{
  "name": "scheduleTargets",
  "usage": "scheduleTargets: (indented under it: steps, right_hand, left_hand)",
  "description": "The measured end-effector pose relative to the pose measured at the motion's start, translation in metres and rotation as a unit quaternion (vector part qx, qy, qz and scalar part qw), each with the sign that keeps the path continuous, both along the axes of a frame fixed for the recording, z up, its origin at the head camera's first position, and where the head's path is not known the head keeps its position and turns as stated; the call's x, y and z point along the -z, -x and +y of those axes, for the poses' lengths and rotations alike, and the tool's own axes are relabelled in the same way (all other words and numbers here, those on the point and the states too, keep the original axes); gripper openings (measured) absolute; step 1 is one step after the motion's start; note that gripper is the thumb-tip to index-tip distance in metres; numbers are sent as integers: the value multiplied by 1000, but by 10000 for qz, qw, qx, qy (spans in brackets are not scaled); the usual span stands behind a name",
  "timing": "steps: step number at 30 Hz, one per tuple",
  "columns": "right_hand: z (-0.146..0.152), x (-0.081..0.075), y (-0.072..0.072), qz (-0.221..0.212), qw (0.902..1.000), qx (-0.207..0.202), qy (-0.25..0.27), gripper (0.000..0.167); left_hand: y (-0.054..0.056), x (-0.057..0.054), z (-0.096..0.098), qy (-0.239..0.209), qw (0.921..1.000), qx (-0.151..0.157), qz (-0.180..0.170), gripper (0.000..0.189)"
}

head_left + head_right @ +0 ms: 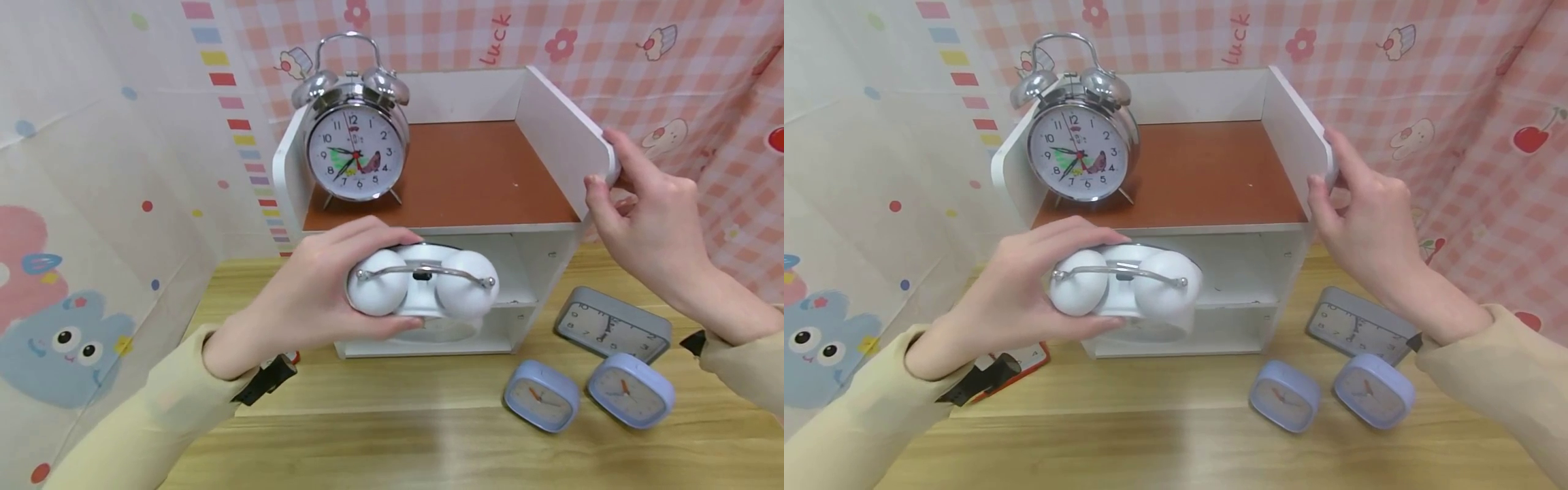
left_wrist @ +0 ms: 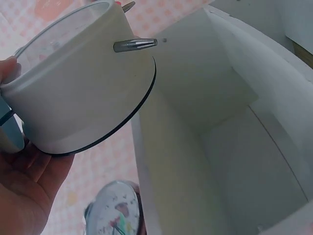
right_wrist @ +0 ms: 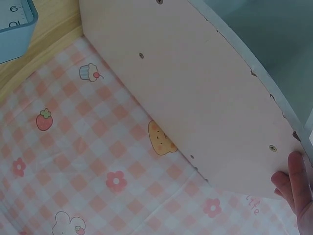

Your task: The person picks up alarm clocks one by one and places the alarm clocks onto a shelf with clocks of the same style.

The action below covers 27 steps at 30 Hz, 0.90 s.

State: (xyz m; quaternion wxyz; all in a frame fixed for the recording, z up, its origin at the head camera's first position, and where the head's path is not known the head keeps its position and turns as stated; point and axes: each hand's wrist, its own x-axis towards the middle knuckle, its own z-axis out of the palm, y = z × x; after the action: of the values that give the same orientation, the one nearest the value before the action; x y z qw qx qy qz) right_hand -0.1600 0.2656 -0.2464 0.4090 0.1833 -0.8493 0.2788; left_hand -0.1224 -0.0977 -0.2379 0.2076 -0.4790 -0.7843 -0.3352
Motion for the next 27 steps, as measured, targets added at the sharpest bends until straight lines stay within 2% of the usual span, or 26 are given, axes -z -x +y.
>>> scheduleTargets:
  steps: [11, 19, 21, 25, 27]
  right_hand:
    - [-2, -1, 0, -62, 9999, 38, -144, 48]
    - [-2, -2, -1, -45, 9998, 74, -195, 48]
    - [-1, -2, -1, -59, 9997, 74, -208, 48]
    - [-1, -3, -1, -73, 9997, 74, -228, 49]
    - [0, -3, -1, -57, 9997, 74, -244, 50]
  left_hand:
    - [7, -23, 21, -23, 9994, 22, 332, 66]
    - [14, -47, 31, -121, 9984, -6, 561, 65]
    - [18, -51, 33, -134, 9980, -14, 613, 65]
    - [33, -54, 36, -219, 9965, -22, 809, 65]
    - [36, -57, 37, -204, 9961, -56, 851, 65]
